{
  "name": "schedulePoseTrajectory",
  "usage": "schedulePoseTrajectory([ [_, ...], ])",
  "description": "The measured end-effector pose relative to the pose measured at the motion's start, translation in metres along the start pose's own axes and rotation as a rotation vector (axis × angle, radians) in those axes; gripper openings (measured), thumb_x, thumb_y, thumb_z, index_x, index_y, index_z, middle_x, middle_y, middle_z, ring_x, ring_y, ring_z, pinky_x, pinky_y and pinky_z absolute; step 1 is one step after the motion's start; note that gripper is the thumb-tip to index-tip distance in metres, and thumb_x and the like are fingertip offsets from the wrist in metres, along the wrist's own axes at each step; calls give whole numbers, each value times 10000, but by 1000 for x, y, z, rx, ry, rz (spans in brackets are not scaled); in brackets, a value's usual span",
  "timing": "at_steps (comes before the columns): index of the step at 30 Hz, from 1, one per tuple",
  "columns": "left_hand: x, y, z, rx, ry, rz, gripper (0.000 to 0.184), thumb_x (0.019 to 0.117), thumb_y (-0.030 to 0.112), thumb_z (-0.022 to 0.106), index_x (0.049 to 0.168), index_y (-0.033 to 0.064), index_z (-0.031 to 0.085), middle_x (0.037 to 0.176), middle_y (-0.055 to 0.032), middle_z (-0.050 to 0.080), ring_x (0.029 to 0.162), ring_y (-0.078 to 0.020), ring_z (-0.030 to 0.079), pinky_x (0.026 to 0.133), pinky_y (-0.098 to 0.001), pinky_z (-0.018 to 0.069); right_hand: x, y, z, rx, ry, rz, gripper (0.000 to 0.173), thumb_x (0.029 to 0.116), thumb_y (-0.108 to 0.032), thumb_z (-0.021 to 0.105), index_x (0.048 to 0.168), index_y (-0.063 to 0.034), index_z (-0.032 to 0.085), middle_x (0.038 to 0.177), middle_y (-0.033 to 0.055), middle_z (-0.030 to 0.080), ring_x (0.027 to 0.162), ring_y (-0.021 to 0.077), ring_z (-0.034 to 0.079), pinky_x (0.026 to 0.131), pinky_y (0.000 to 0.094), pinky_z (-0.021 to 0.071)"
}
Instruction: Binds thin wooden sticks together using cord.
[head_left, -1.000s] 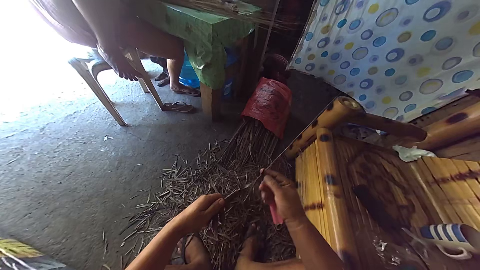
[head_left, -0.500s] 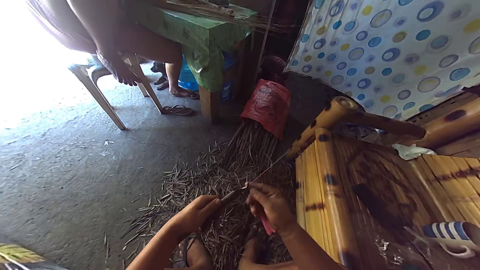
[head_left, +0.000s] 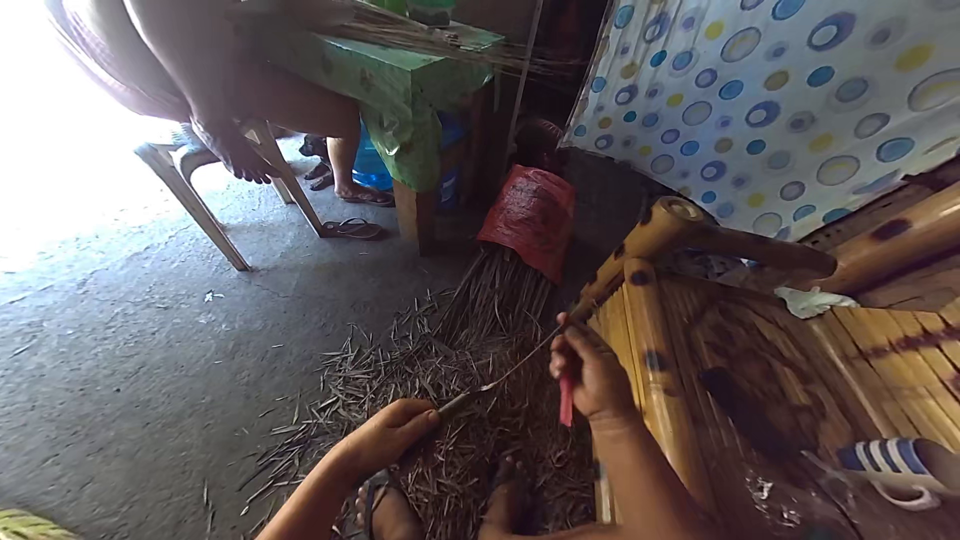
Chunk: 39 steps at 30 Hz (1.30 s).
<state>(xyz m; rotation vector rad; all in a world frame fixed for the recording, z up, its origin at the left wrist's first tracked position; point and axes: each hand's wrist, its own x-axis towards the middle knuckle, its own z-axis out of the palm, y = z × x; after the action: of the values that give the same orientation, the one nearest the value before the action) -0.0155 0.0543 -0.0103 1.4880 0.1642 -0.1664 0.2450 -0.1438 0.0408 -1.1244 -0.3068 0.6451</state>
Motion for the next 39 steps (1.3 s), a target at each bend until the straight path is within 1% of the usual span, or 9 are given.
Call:
schedulePoseTrajectory([
  [4,9,-8,10,232,222,100,255,1017,269,613,1164,87,714,833,21,702,663,-46,624,621,-234,539,-8,5,4,-106,26,61,325,1089,-125,421,1346,9,567,769,64,666,521,101,574,469,247,510],
  [7,11,-12,14,311,321,116,205,976,247,679,1117,106,730,822,26,697,676,-56,633,638,-252,552,-38,30,23,-198,-124,224,340,1059,-124,496,1351,19,594,796,91,688,552,123,603,496,270,531],
  [10,8,-11,13,383,338,82,189,978,274,681,1096,138,739,822,35,696,676,-56,632,643,-266,553,-49,37,33,-185,-125,311,298,1051,-104,541,1299,34,630,795,121,697,543,131,610,485,262,530],
  [15,7,-8,12,426,331,78,188,973,279,688,1097,148,742,830,34,696,681,-54,628,651,-268,550,-18,17,16,-119,61,202,307,1087,-121,471,1332,24,585,764,100,666,512,112,581,449,248,507],
  [20,8,-8,14,455,345,68,231,979,282,683,1151,136,731,861,14,707,693,-68,650,670,-286,576,-47,36,32,-173,-128,331,310,1058,-106,523,1322,30,613,782,117,690,536,127,608,479,262,531],
  [25,6,-6,13,440,326,50,227,991,281,670,1165,147,726,836,5,700,642,-91,652,625,-307,592,-19,14,17,-127,86,246,324,1086,-128,478,1361,15,572,776,103,668,511,113,575,447,246,498],
  [29,9,-6,16,442,342,48,246,991,270,671,1192,139,720,870,-4,709,654,-87,651,638,-299,588,-41,31,28,-183,-90,334,324,1062,-117,508,1339,24,599,778,111,682,537,125,599,480,264,523],
  [35,8,-5,15,496,351,68,238,988,277,661,1184,163,735,861,15,702,676,-60,624,651,-278,552,-26,25,22,-134,58,273,307,1085,-122,480,1337,23,579,773,106,673,509,115,578,450,247,504],
  [39,8,-6,15,510,355,65,264,993,282,656,1225,181,731,896,15,717,707,-53,632,680,-274,553,-47,37,34,-160,-75,368,314,1059,-106,520,1329,32,602,778,117,684,533,126,599,475,263,521],
])
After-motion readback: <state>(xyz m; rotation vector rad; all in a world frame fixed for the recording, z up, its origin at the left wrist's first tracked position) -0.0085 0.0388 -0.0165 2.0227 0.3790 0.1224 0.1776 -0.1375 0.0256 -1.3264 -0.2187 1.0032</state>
